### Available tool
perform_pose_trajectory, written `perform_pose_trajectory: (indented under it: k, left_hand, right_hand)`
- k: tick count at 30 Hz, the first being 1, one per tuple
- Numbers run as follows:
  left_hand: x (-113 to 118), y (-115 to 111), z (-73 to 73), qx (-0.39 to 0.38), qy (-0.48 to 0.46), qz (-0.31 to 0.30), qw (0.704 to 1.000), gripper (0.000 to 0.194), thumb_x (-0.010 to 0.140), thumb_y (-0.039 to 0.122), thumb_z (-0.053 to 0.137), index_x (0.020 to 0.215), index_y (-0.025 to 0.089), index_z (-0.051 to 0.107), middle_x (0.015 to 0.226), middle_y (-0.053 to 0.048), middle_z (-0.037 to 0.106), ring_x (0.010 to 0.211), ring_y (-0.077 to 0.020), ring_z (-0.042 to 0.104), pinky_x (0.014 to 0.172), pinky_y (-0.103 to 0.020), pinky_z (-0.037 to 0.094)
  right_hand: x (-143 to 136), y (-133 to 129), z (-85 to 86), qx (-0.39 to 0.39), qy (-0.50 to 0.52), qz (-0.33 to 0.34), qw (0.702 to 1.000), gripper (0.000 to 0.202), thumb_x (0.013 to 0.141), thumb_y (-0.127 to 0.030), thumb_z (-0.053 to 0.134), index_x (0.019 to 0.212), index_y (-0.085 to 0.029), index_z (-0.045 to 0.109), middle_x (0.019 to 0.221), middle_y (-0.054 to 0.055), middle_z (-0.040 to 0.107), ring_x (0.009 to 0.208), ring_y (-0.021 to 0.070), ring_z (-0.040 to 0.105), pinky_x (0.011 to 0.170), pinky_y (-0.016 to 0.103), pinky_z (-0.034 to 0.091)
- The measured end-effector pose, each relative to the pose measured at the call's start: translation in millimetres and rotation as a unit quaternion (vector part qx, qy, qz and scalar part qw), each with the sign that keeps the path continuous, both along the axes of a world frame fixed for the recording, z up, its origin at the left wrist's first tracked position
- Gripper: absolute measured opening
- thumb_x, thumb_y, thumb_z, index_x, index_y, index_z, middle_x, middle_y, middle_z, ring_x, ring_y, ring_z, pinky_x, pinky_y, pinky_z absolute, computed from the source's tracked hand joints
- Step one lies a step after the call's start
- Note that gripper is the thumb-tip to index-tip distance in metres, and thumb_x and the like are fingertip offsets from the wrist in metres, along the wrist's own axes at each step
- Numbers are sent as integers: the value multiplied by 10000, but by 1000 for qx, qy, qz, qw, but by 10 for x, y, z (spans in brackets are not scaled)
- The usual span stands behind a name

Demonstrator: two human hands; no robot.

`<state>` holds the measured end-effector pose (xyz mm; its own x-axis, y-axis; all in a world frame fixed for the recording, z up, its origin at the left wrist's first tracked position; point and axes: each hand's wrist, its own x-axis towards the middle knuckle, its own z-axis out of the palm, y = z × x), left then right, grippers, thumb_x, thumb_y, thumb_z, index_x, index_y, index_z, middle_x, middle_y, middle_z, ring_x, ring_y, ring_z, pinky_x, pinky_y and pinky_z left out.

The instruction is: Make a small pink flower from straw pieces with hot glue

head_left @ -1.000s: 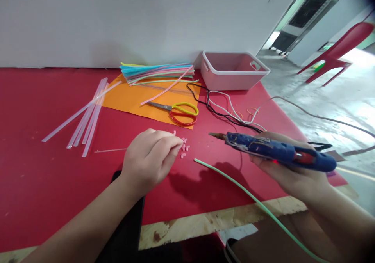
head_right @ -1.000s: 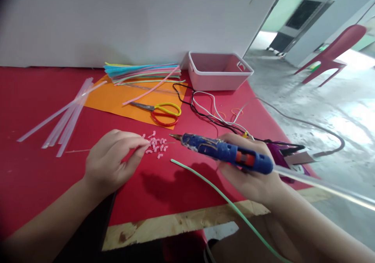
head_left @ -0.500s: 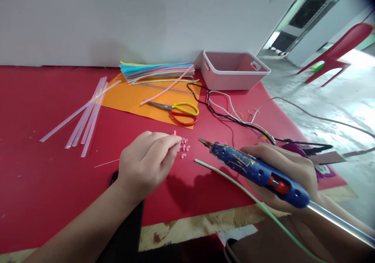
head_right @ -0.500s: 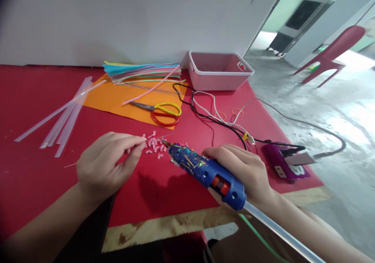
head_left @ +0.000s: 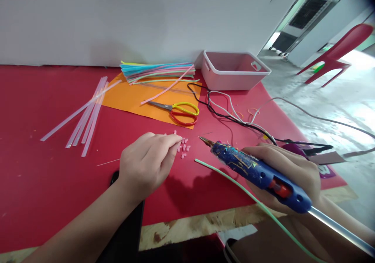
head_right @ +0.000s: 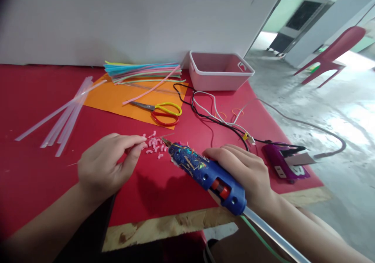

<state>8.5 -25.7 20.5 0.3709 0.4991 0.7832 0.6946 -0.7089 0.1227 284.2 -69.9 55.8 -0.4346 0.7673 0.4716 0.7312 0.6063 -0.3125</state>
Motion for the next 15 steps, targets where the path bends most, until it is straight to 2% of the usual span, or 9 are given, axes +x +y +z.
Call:
perform_pose_trajectory:
  k: [15]
  left_hand:
    - [-6,-9,-30,-23,3,-1,1000,174,864,147,628,1035,166,649,843,-41,741,718,-169,655,715,-290,517]
  right_hand:
    - [14,4,16,-3,-11,-3,1000,258,829,-261,592,1080,-216,557,800,46,648,617,163,603,540,283,461]
